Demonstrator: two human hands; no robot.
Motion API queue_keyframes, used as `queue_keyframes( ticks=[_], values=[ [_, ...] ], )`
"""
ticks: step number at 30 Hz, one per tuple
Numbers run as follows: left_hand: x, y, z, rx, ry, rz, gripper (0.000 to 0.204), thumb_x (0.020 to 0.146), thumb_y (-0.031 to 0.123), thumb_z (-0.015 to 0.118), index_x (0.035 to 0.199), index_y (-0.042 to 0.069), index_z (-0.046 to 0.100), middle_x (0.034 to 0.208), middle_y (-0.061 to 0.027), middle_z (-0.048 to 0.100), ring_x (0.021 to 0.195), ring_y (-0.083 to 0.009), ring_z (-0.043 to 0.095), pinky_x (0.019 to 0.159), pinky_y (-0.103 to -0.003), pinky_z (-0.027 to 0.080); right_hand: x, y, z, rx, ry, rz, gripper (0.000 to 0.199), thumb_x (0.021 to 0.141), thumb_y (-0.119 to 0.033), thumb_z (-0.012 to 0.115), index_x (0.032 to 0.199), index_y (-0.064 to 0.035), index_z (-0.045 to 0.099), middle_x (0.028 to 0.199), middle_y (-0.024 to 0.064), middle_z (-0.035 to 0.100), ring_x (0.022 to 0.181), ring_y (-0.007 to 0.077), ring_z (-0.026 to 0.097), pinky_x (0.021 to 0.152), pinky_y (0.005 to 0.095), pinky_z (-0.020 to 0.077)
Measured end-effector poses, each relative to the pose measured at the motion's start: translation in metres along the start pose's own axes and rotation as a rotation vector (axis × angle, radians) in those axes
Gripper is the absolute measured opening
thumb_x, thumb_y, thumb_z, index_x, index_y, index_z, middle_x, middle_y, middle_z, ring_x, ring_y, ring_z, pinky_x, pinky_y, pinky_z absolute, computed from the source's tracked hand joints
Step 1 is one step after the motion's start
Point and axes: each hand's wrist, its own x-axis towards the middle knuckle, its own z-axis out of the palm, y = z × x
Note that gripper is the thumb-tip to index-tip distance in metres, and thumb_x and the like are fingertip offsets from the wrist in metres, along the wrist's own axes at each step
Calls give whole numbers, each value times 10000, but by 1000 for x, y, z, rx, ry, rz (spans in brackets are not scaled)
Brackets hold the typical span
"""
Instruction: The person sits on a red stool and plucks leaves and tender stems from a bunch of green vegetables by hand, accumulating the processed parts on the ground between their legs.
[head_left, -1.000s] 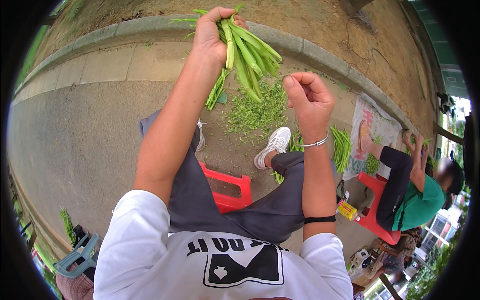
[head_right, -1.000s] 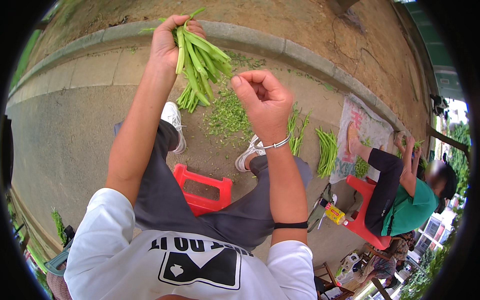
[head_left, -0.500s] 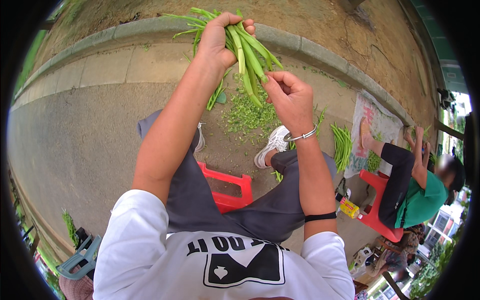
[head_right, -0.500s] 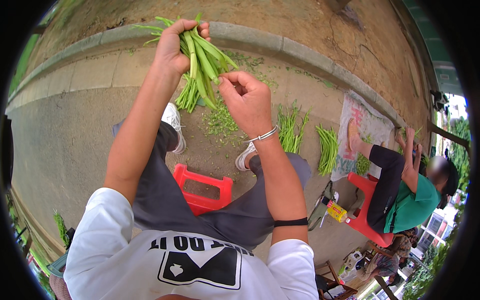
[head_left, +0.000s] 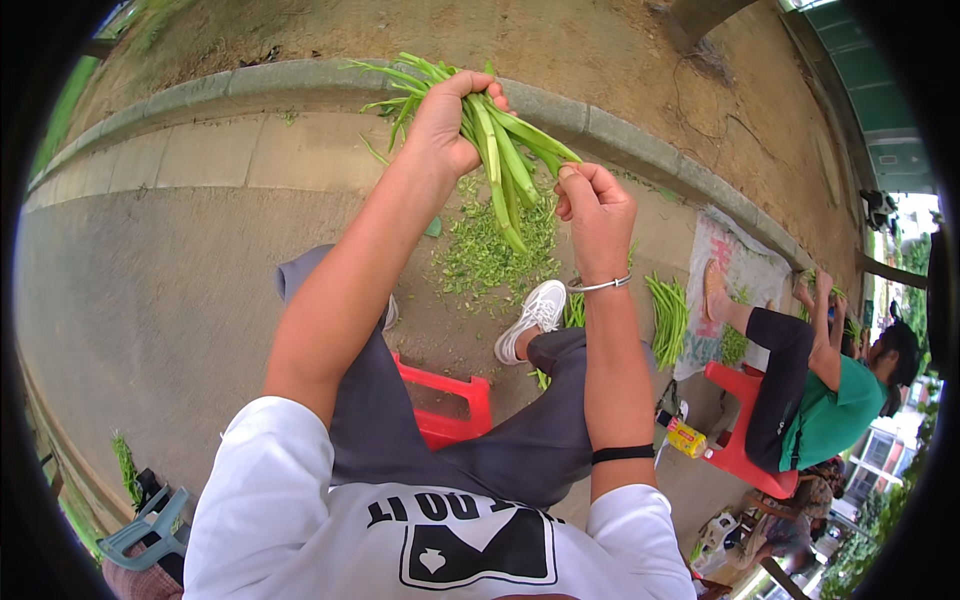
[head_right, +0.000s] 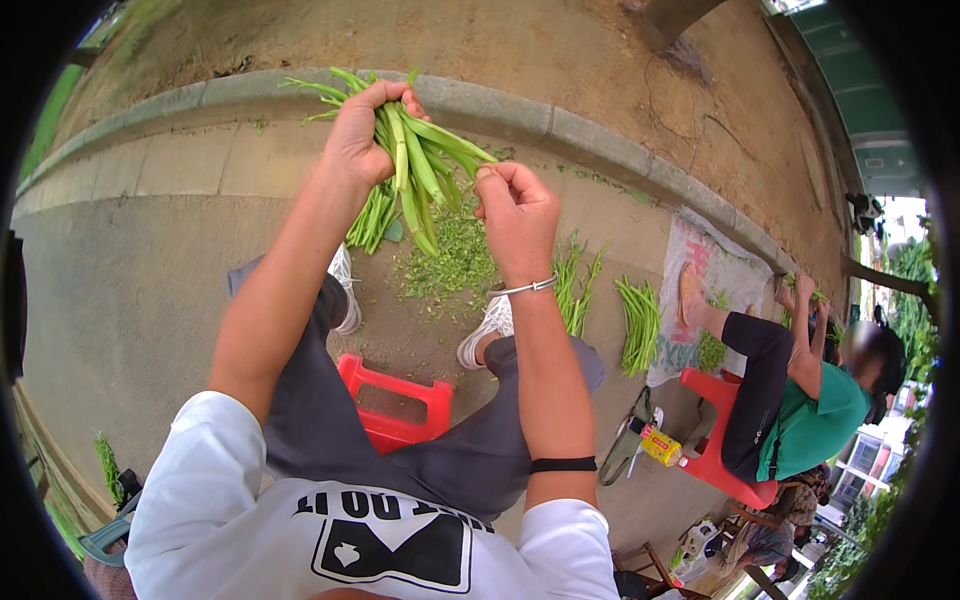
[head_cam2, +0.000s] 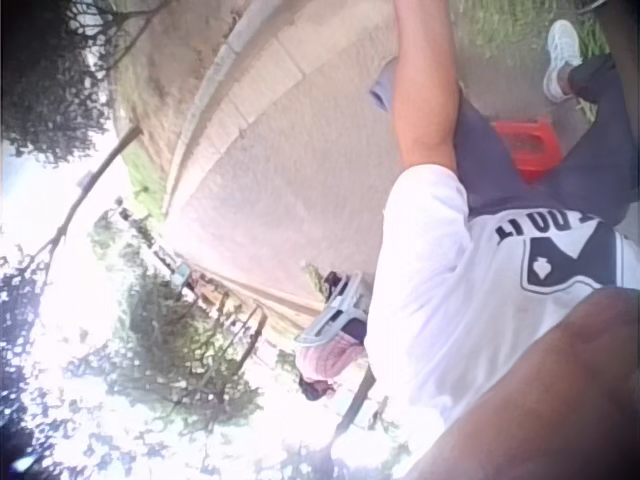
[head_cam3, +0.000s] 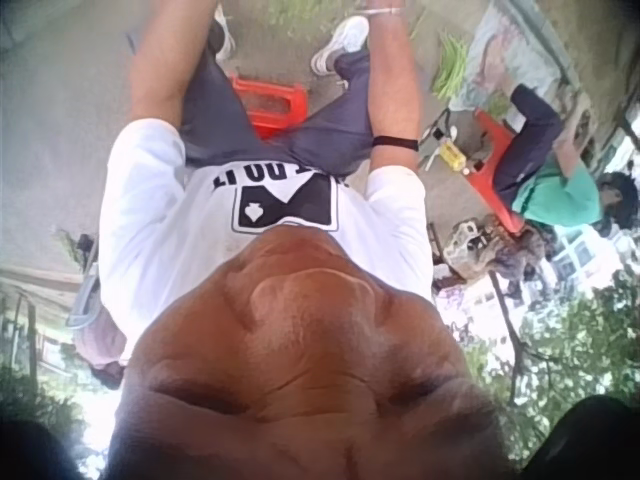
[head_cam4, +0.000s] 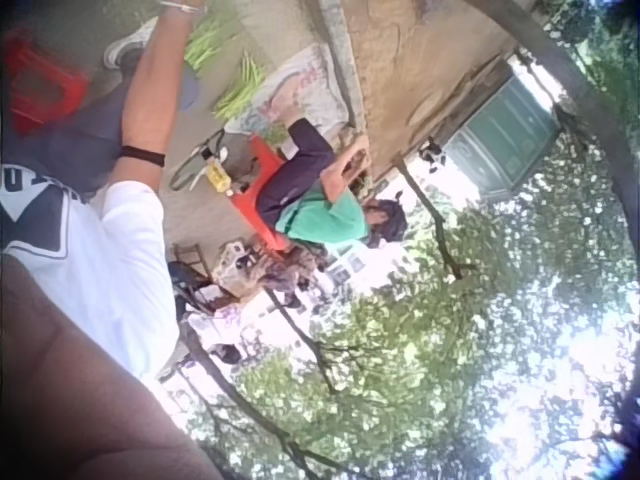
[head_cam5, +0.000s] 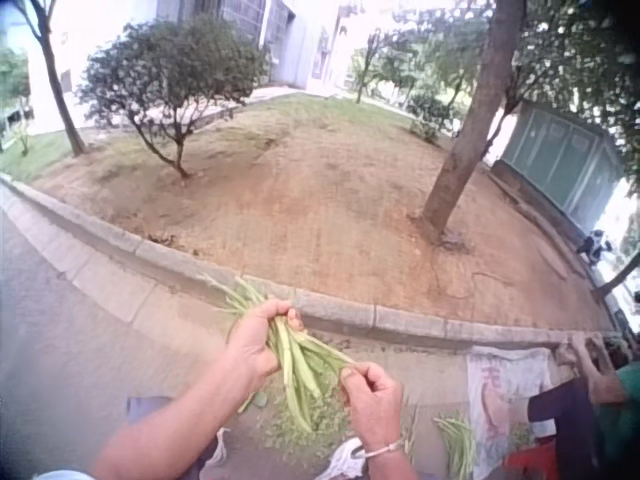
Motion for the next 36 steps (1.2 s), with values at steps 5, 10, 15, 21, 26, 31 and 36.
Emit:
queue_keyframes(
  ticks=[5,10,15,21,26,31,36],
  values=[
    [4,-5,-1,-116,19,-16,64,766,20,524,748,12,463,629,-67,525,523,-148,502,553,-281,466,6,5,-12,193,104,83,104,797,-97,587,806,0,621,638,9,568,523,53,489,464,179,377],
    [9,17,-5,-237,-26,24,68,757,-17,506,767,-5,440,639,-67,500,526,-139,482,519,-251,452,13,-2,-50,430,69,73,112,806,-81,590,875,3,617,674,15,584,538,46,496,467,164,372],
    [12,20,-9,-245,-48,-30,82,726,0,528,737,9,447,616,-73,503,516,-153,488,522,-283,464,3,-9,-66,46,-225,146,147,779,-100,640,902,-22,620,730,8,601,573,51,532,508,176,406],
    [14,11,-8,-198,-98,-50,76,760,32,524,723,10,460,617,-45,505,529,-128,500,542,-253,447,-7,-13,-33,-58,-276,95,218,786,-109,645,984,-27,607,882,23,621,680,55,567,549,185,441],
    [16,1,-4,-210,-98,-75,75,754,33,526,723,12,461,609,-44,506,526,-129,500,545,-254,448,-5,-11,-17,-78,-204,42,228,807,-136,632,992,-7,605,835,28,624,635,68,568,517,184,434],
    [17,-4,-3,-180,-74,-43,83,749,41,530,718,8,461,598,-46,504,525,-131,499,532,-255,451,-3,-10,-9,-37,-134,35,230,800,-146,640,951,25,611,743,30,621,585,65,563,496,179,421],
    [19,-4,-4,-197,-64,-28,85,747,42,529,715,3,459,599,-53,504,525,-135,496,529,-256,452,2,-9,-5,18,-114,17,180,808,-101,608,916,43,605,733,34,616,576,65,558,491,180,423]
  ],
)
